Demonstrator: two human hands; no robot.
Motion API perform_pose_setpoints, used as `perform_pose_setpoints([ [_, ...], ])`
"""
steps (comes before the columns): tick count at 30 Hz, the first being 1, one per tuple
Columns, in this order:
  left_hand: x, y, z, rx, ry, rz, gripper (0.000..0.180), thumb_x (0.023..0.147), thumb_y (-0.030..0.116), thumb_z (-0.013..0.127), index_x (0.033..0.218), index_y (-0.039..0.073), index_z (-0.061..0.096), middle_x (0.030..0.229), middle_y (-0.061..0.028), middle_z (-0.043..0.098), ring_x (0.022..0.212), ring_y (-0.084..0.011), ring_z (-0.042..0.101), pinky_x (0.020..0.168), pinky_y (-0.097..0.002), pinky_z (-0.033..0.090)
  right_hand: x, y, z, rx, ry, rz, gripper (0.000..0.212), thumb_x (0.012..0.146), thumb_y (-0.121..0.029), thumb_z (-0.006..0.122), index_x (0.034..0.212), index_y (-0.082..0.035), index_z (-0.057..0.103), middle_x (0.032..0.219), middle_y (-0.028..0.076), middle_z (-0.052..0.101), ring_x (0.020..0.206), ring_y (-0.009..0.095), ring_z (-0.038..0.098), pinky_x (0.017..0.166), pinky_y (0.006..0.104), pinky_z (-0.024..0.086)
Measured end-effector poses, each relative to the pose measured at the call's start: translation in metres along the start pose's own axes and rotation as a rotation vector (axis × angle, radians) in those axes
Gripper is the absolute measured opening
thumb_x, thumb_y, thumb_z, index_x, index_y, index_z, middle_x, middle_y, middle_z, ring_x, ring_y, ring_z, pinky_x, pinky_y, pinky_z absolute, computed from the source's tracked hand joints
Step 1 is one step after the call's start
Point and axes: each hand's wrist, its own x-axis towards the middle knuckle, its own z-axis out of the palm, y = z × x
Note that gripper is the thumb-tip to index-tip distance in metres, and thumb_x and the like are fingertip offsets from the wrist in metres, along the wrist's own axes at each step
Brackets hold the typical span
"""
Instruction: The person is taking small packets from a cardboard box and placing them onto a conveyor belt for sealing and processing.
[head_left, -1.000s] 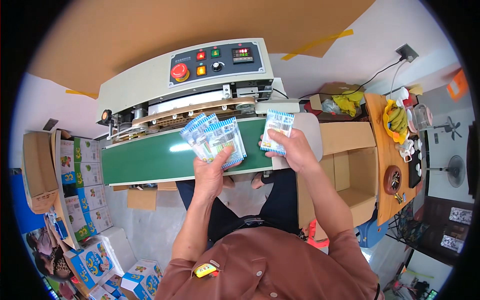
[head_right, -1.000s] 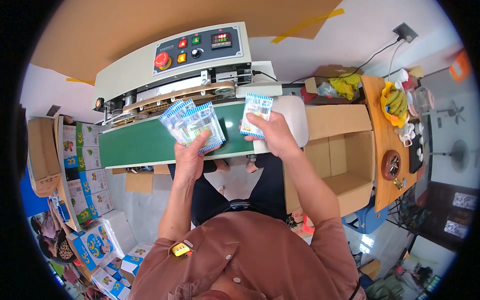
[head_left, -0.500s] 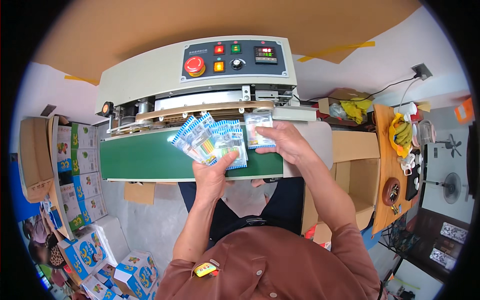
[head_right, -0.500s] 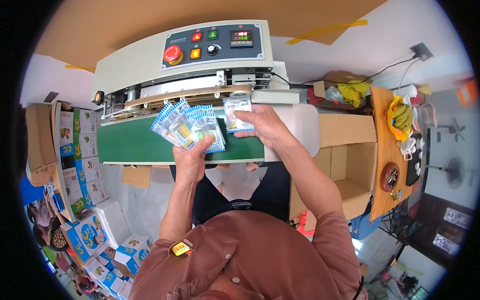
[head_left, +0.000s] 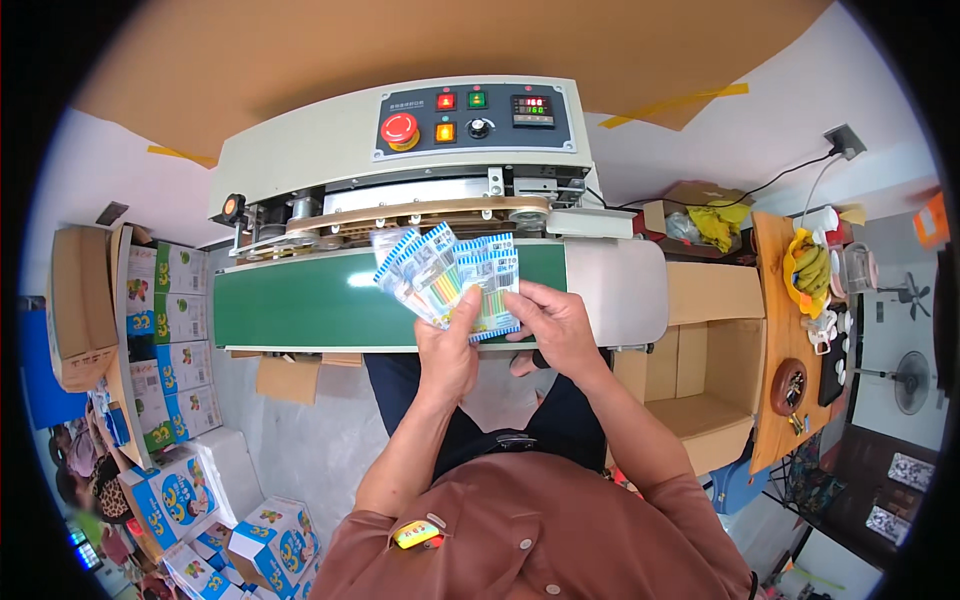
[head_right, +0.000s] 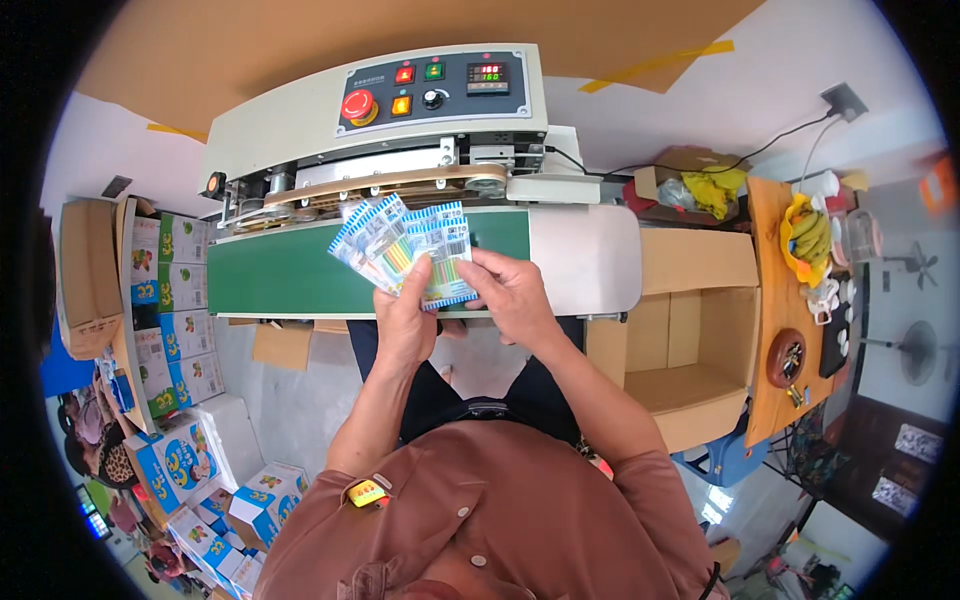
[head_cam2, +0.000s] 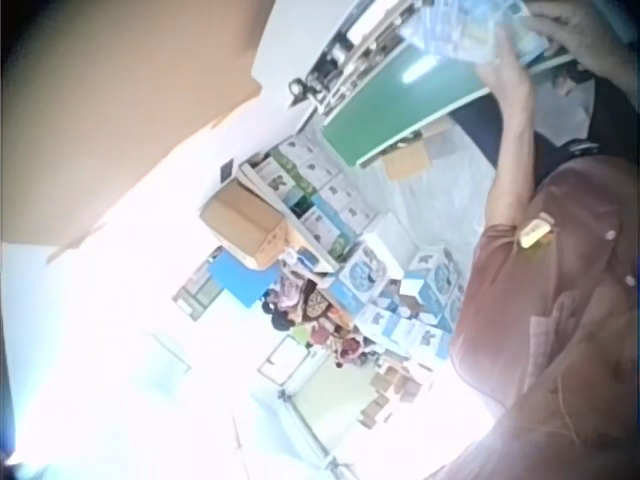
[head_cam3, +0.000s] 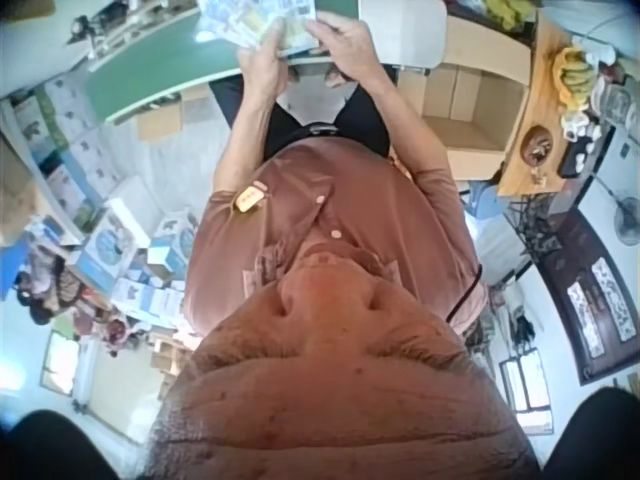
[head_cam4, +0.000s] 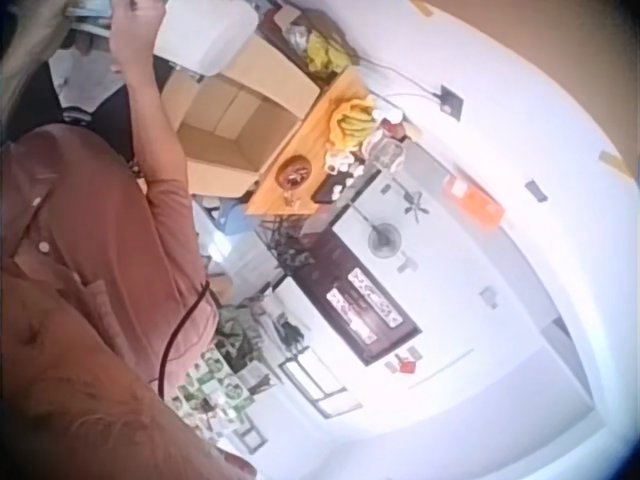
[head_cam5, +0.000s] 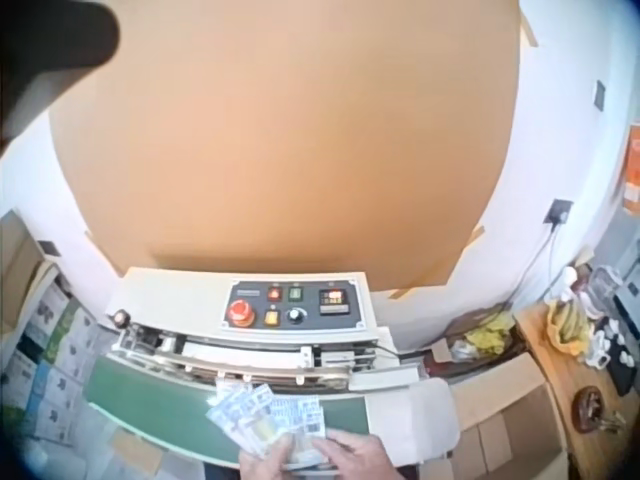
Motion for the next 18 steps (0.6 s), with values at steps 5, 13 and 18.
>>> perform_pose_setpoints([
  [5, -0.002, -0.005, 0.001, 0.050, 0.017, 0.085, 0.042, 0.085, -0.006, 0.068, 0.125, 0.000, 0.054, 0.116, -0.0090, 0.064, 0.102, -0.0171, 0.064, 0.091, -0.0320, 0.051, -0.009, -0.007, 0.008, 0.189, 0.054, 0.111, 0.032, 0.096, -0.023, 0.062, 0.118, 0.000, 0.064, 0.094, 0.009, 0.069, 0.068, 0.015, 0.068, 0.048, 0.0255, 0.056],
  [13, -0.002, -0.001, 0.004, 0.006, -0.016, 0.142, 0.041, 0.086, -0.002, 0.069, 0.124, 0.001, 0.053, 0.116, -0.0093, 0.064, 0.102, -0.0179, 0.064, 0.090, -0.0324, 0.052, -0.012, 0.001, -0.002, 0.166, -0.092, 0.221, 0.030, 0.095, -0.023, 0.064, 0.115, -0.001, 0.065, 0.096, 0.011, 0.070, 0.068, 0.015, 0.068, 0.047, 0.0258, 0.056],
  [18, 0.003, 0.002, 0.004, 0.050, 0.090, 0.190, 0.039, 0.087, 0.002, 0.069, 0.123, 0.001, 0.054, 0.114, -0.0102, 0.065, 0.097, -0.0193, 0.067, 0.079, -0.0337, 0.058, -0.012, 0.011, -0.022, 0.158, -0.011, 0.252, 0.029, 0.095, -0.018, 0.064, 0.117, 0.001, 0.063, 0.102, 0.011, 0.069, 0.077, 0.015, 0.069, 0.058, 0.0261, 0.059],
])
